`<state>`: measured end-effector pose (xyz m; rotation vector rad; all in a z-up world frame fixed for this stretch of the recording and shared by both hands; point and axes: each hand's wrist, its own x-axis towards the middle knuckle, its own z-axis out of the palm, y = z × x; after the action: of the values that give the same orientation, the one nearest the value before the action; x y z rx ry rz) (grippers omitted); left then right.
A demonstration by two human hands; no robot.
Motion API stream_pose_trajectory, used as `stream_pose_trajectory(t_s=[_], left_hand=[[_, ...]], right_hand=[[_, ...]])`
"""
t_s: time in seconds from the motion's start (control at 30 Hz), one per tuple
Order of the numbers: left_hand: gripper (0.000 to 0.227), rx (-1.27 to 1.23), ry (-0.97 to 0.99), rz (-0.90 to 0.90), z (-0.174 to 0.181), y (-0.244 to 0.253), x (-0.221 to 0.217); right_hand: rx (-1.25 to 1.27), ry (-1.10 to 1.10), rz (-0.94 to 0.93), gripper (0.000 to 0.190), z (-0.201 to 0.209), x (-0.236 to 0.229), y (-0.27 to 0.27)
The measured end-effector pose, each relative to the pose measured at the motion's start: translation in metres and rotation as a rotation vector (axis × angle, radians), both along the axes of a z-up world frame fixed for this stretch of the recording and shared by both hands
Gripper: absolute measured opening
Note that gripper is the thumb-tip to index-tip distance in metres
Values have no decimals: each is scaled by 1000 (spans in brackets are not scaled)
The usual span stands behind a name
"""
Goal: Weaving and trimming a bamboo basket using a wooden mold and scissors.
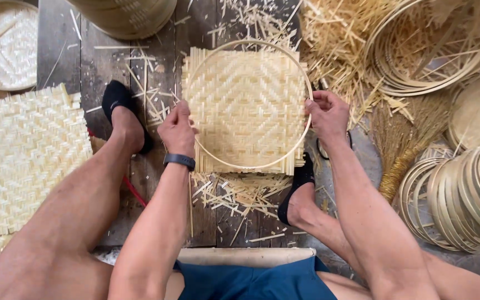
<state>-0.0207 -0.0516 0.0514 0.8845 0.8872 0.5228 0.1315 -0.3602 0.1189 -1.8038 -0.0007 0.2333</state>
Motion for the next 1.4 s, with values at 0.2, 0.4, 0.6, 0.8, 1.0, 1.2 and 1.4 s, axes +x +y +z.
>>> stream_pose_trajectory(t_s=[0.2, 0.4, 0.6, 0.8, 1.0, 1.2, 1.4], left_hand=[[22, 898, 599, -263, -32, 30, 14], [22, 707, 727, -464, -37, 37, 10], [23, 751, 775, -487, -23, 37, 9], [24, 643, 728, -454, -27, 36, 9], [25, 501, 625, -417, -34, 41, 16], [28, 296, 553, -478, -48, 53, 16], [34, 417, 563, -534, -83, 66, 20]], right_hand=[[-504, -151, 30, 32, -56, 10, 7], [-594, -233, -18, 30, -73, -3, 5], [-545, -98, -81, 23, -64, -4, 6], [-677, -169, -67, 19, -67, -2, 6], [-659, -178, -102, 18, -86, 7, 2], [-684, -85, -91, 22, -83, 10, 2], [-618, -8, -94, 23, -81, 8, 3]])
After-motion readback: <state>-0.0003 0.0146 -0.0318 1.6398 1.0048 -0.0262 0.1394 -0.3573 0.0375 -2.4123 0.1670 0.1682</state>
